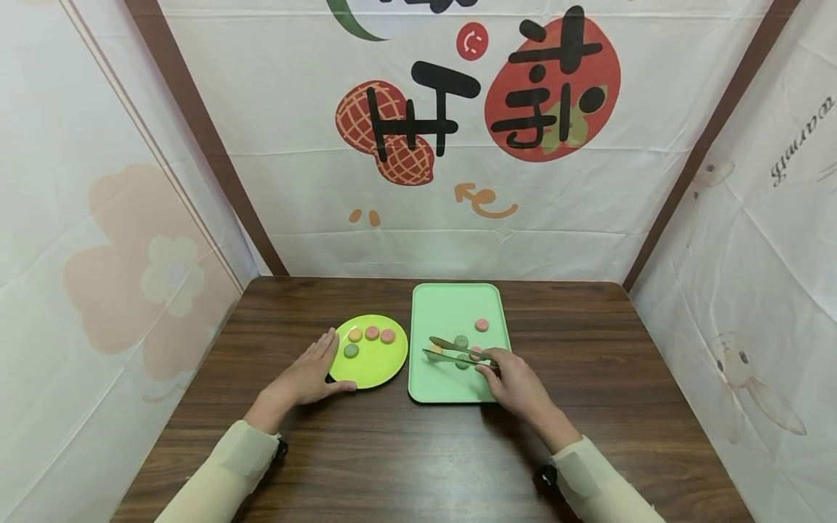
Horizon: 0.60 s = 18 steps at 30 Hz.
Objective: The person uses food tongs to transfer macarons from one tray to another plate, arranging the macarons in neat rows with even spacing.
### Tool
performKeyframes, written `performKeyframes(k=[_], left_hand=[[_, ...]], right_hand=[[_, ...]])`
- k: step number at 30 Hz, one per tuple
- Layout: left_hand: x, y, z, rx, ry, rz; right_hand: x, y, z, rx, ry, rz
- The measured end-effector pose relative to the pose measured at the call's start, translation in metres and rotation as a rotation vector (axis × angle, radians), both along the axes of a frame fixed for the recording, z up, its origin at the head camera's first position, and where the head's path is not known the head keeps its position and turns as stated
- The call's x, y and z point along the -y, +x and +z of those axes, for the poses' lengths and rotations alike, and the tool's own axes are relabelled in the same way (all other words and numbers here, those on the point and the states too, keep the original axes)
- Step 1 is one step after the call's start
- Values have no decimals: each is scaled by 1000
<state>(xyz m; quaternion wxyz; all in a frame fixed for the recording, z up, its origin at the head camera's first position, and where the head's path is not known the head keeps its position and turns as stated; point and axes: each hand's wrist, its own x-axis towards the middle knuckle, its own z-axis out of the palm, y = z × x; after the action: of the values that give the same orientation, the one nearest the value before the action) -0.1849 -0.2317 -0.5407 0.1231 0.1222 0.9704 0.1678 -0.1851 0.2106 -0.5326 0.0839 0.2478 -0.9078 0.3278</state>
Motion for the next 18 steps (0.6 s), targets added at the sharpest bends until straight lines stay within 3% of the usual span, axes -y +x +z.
performKeyframes(k=[18], left_hand=[[1,0,-2,-11,2,-5]], right_hand=[[18,-6,1,-31,-43,48]])
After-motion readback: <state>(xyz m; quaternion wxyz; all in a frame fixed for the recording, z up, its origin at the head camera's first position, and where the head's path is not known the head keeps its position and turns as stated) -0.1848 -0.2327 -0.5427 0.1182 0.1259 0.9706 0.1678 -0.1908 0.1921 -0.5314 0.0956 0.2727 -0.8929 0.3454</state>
